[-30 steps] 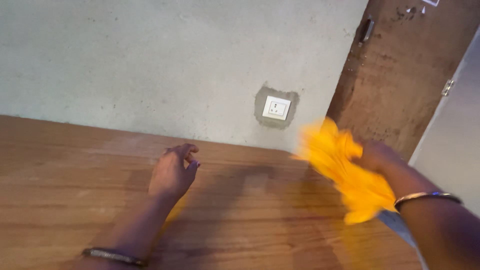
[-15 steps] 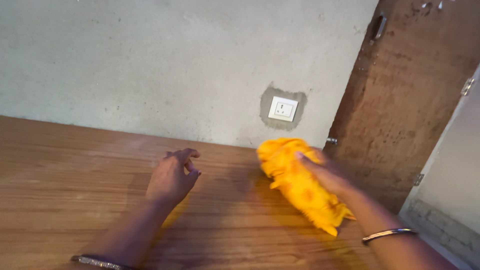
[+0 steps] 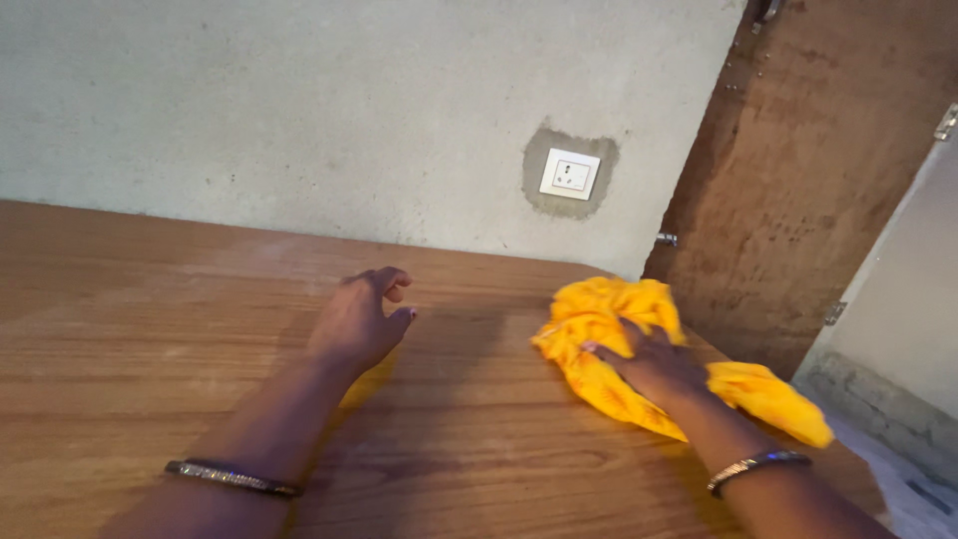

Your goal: The person wipes the surface of a wooden table using a yellow cloth. They move the cloth back and forth across the table top, covering different sections of the surface in a repetitive cleaning motion.

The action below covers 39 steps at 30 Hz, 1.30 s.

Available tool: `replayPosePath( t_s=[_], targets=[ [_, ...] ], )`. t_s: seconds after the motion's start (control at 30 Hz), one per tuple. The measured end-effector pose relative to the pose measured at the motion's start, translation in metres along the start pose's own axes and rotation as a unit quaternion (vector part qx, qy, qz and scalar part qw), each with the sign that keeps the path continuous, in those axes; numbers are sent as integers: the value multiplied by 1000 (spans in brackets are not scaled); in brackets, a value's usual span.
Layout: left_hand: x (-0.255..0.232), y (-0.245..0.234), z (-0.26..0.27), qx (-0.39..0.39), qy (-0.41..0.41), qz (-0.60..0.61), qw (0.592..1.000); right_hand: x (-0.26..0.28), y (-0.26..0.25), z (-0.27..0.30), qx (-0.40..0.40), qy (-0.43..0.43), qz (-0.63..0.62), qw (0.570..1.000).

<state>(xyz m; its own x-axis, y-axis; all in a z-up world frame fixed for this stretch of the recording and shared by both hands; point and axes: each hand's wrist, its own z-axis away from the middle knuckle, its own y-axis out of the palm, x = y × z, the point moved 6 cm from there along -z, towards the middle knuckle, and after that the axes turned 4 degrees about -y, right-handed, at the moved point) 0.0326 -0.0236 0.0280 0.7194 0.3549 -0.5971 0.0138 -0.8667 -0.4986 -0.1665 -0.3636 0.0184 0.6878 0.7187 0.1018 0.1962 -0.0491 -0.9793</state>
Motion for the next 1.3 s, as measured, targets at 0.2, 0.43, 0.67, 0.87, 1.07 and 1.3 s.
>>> replayPosePath(
  t_s=[0.2, 0.43, 0.67, 0.87, 1.07, 1.3],
  targets=[
    [-7, 11, 2, 35, 12, -6, 999, -9, -9, 41, -6, 49, 41, 998],
    [0, 22, 0, 47, 27, -108, 993, 98, 11, 31, 37, -157, 31, 986],
    [18, 56, -13, 221, -96, -309, 920, 199, 24, -9, 92, -324, -17, 941],
    [23, 67, -63, 253, -110, -388, 879, 202, 41, -85, 98, -342, 10, 935],
    [34, 60, -62, 223, -133, -424, 868, 130, 77, -232, 115, -300, 11, 947],
    [52, 47, -58, 198, -183, -402, 875, -51, 90, -381, 118, -76, 40, 989]
  ],
)
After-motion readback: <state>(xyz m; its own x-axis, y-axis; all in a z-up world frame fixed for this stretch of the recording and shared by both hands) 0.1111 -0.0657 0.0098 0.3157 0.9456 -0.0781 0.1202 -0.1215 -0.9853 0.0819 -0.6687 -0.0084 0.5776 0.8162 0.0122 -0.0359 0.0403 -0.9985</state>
